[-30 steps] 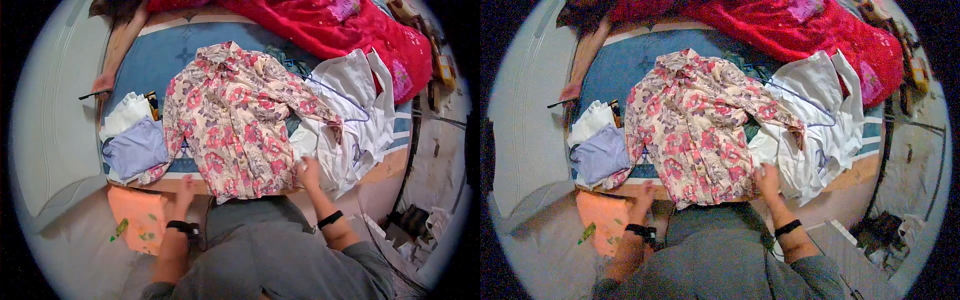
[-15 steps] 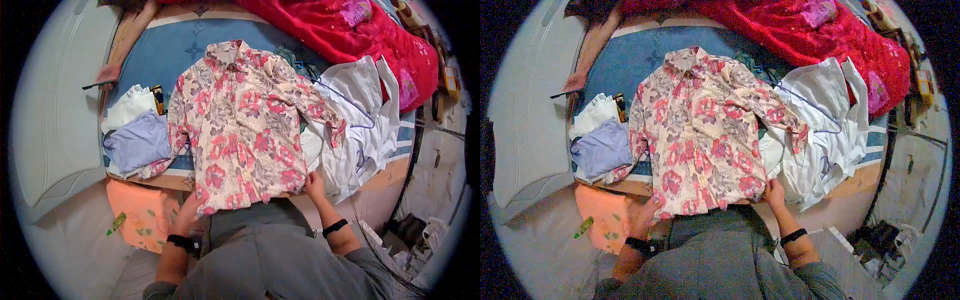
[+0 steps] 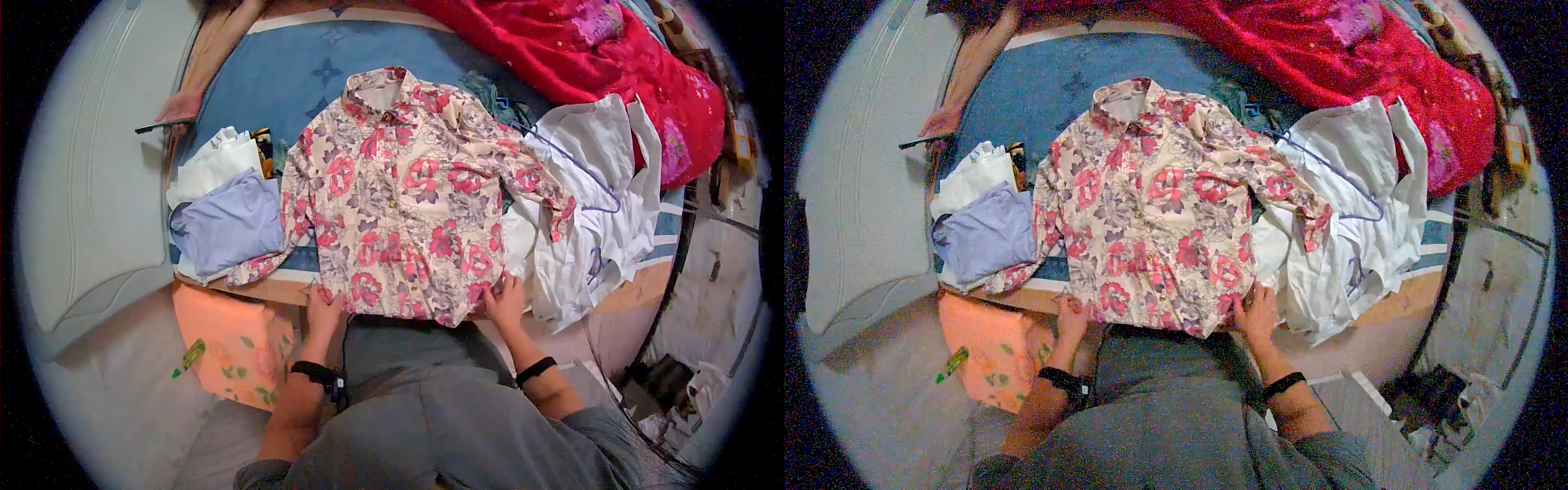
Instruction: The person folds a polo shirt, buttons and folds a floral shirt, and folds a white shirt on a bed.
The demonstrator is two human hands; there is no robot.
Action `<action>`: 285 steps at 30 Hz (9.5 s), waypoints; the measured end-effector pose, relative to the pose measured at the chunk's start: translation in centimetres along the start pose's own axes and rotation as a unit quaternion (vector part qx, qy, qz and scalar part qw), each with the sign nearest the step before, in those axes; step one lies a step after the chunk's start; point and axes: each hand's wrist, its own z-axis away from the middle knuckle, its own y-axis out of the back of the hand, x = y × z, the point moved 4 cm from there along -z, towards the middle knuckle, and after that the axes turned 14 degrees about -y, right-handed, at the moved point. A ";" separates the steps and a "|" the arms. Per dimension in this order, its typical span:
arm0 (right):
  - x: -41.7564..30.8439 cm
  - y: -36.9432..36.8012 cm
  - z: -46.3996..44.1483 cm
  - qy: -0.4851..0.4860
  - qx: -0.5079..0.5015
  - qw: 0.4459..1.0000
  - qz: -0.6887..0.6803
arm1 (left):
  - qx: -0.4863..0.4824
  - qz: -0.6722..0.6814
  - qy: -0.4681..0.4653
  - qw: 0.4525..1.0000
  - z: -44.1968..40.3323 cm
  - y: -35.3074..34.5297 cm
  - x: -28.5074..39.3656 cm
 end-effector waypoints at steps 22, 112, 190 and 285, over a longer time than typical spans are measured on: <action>-26.1 0.6 -14.1 0.334 -0.018 0.920 -0.205 | 0.027 0.005 -0.278 0.960 -18.6 -5.3 21.0; -29.5 -4.4 -18.4 0.149 -0.263 0.926 -0.225 | -0.083 0.155 -0.187 0.967 -23.2 -8.8 18.1; -18.4 -6.4 -3.5 0.198 -0.130 0.956 -0.176 | -0.132 0.164 -0.040 0.977 -7.8 -8.4 11.1; -18.1 -6.4 -2.8 0.044 -0.422 0.843 -0.331 | -0.104 0.271 -0.120 0.949 -5.4 -8.9 12.3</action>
